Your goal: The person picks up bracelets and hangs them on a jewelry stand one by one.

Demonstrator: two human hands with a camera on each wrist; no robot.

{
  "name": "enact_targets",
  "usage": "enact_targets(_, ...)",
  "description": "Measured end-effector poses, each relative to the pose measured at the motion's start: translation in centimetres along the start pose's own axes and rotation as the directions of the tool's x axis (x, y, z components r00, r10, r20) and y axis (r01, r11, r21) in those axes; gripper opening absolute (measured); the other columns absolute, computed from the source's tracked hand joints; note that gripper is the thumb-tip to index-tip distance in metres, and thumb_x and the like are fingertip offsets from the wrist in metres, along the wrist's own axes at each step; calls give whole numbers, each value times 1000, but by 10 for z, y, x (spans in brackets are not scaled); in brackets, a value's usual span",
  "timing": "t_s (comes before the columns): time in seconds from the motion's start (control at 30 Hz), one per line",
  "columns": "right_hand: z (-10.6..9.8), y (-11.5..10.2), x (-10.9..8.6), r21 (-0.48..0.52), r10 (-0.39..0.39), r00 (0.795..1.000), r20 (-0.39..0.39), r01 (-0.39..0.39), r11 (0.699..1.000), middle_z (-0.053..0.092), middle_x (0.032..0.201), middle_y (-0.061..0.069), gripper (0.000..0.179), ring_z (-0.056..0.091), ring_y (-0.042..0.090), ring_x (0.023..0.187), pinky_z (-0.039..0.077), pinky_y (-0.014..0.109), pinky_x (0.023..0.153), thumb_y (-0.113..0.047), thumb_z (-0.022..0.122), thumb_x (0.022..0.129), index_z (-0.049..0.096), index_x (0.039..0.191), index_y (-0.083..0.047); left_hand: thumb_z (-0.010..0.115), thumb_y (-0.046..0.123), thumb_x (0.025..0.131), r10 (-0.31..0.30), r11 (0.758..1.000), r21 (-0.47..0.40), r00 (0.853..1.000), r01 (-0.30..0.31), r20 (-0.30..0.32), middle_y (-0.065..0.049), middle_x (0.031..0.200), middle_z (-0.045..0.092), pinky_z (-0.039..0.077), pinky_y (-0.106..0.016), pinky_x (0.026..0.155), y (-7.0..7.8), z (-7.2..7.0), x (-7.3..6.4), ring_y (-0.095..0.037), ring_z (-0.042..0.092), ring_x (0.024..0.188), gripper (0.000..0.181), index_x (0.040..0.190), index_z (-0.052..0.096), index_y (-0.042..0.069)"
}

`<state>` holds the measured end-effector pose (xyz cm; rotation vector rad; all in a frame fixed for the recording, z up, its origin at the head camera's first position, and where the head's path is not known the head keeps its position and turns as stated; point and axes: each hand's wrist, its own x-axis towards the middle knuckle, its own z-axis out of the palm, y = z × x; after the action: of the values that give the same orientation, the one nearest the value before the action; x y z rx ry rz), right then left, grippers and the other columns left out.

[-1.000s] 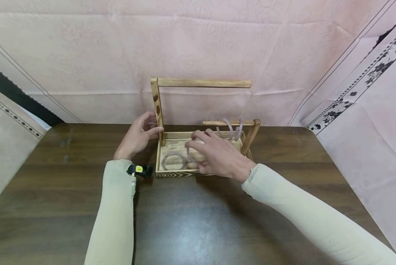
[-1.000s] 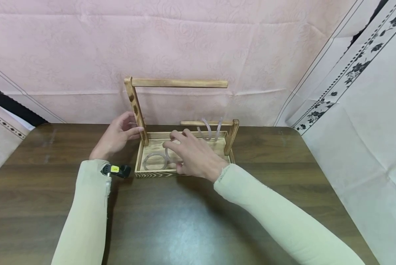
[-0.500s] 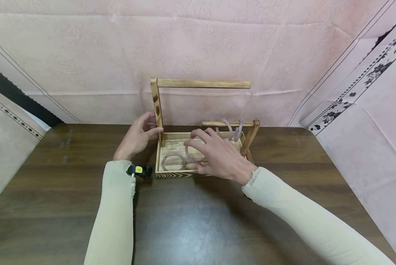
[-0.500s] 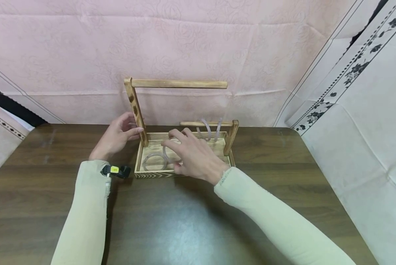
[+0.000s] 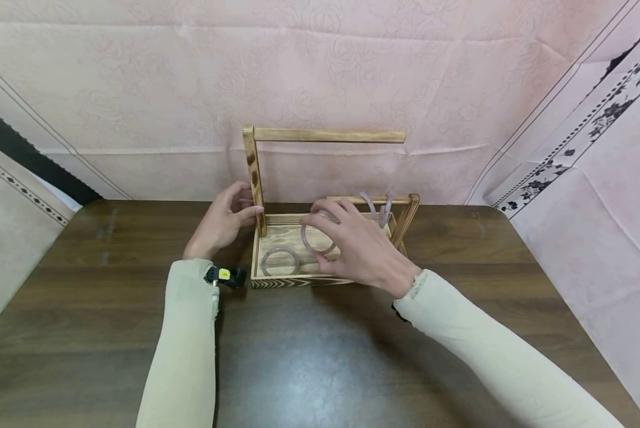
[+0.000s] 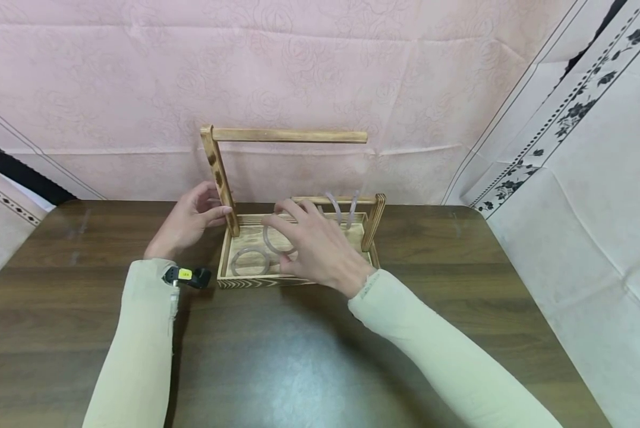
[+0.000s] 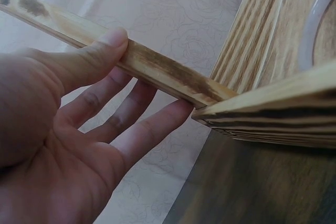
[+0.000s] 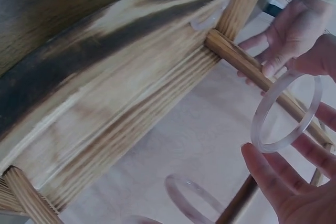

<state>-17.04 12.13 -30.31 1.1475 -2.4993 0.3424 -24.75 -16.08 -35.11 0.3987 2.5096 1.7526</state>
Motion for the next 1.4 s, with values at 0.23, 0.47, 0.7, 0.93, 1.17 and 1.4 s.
enact_targets(0.23, -3, -1, 3, -16, 3, 999, -42, -3, 1000, 56, 137, 6, 59, 52, 26, 126, 59, 42, 86, -20, 78, 76, 61, 133, -20, 62, 8, 101, 0, 1000, 4, 1000, 0, 2, -23, 133, 57, 60, -42, 99, 0, 0, 0, -30, 60, 120, 40, 138, 48, 0)
enact_targets(0.47, -6, -1, 3, -10, 45, 997, -67, -45, 999, 56, 135, 1, 59, 52, 25, 124, 57, 44, 86, -22, 76, 76, 61, 133, -25, 62, 8, 101, 3, 1000, 3, 1000, -3, 5, -26, 135, 56, 60, -43, 100, 1, 0, -1, -31, 60, 120, 39, 137, 48, 2)
enact_targets(0.7, -7, 1, 4, 20, 48, 993, -111, -46, 999, 57, 133, 1, 59, 54, 27, 121, 55, 46, 93, -22, 76, 75, 61, 133, -24, 61, 7, 101, 10, 1000, 5, 1000, -10, 4, -26, 134, 56, 60, -44, 99, -1, 0, -2, -32, 60, 120, 38, 136, 49, 1)
enact_targets(0.93, -12, 4, 7, 26, 67, 985, -157, -64, 998, 57, 132, 4, 53, 55, 25, 115, 57, 37, 78, -23, 76, 79, 63, 131, -21, 61, 12, 102, 2, 999, 32, 1000, -2, -5, -21, 129, 58, 59, -45, 100, -1, 0, -1, -32, 61, 120, 37, 136, 49, 3)
enact_targets(1.17, -21, 12, 6, 46, 94, 975, -200, -87, 995, 58, 131, 5, 50, 53, 26, 113, 53, 38, 84, -23, 76, 80, 64, 129, -19, 61, 12, 102, -7, 999, 51, 1000, 7, 11, -20, 129, 57, 59, -46, 101, 1, -4, -1, -33, 60, 121, 36, 136, 49, 4)
enact_targets(1.4, -29, 20, 1, 56, 126, 970, -208, -117, 992, 57, 134, 6, 54, 53, 25, 115, 54, 39, 82, -23, 78, 79, 63, 131, -19, 61, 9, 102, -13, 999, 37, 999, 11, 49, -20, 130, 55, 58, -48, 102, 2, -5, 1, -34, 59, 121, 35, 133, 48, 3)
